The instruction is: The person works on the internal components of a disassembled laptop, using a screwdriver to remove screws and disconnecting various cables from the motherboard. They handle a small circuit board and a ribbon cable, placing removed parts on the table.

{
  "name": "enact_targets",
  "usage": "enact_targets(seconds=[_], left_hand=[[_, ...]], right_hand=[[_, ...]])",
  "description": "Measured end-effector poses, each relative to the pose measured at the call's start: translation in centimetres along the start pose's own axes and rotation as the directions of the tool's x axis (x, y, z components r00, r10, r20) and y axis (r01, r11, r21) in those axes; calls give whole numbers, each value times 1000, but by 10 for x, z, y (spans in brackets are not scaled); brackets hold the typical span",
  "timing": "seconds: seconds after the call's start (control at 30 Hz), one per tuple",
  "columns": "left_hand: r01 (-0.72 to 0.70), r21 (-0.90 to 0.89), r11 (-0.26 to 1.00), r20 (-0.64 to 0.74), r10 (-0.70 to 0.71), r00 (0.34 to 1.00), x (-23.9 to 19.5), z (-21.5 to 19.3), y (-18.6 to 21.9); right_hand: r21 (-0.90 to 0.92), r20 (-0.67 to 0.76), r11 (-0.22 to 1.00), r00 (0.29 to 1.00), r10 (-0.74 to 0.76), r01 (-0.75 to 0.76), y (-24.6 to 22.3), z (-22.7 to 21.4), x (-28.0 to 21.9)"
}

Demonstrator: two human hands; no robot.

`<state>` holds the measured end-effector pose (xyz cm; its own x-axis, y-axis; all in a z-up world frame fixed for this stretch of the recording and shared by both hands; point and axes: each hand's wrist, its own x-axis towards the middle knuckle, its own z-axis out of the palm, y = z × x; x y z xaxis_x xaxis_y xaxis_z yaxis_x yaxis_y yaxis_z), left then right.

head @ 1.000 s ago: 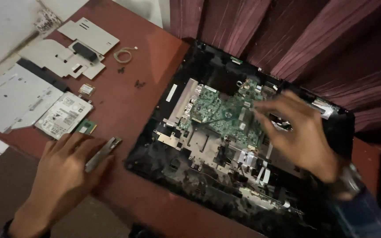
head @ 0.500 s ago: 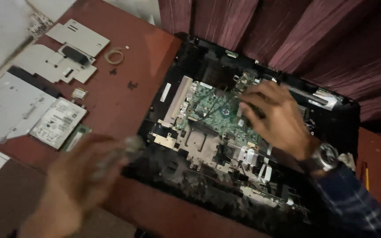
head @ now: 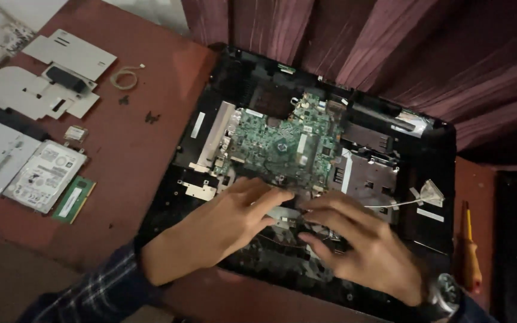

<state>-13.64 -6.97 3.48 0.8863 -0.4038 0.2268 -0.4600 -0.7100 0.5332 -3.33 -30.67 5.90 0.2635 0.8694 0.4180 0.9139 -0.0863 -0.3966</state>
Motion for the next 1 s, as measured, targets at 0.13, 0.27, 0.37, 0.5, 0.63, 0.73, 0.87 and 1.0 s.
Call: enact_targets(seconds=[0.13,0.27,0.37,0.5,0.63,0.73,0.87,1.0], left_hand=[[30,-81,996,4,-29,1000,-4,2,0],[20,-82,996,-38,-23,999,-12,19,-9],[15,-133,991,-33,-19,999,-19,12,-8],[24,-160,987,-110,-42,993,-42,-18,7],[41,-150,988,-343,-91,935,-63,-23,11],[41,64,997,-448,-8,894,-80,-6,21],[104,65,992,-299,-80,951,-92,18,41],[110,208,972,-249,-56,967,-96,36,36]], right_hand=[[134,-7,991,1000,27,-26,-2,12,2],[142,31,989,999,36,-40,5,27,-2],[115,-2,993,1000,29,-29,2,34,-4],[144,-4,987,998,65,-64,5,37,-10],[70,-67,994,994,87,-82,3,36,-9],[1,-146,999,988,44,-45,0,43,-1],[-33,-53,981,980,190,-192,-3,44,-7],[-31,-131,999,991,36,-40,-1,48,-4]])
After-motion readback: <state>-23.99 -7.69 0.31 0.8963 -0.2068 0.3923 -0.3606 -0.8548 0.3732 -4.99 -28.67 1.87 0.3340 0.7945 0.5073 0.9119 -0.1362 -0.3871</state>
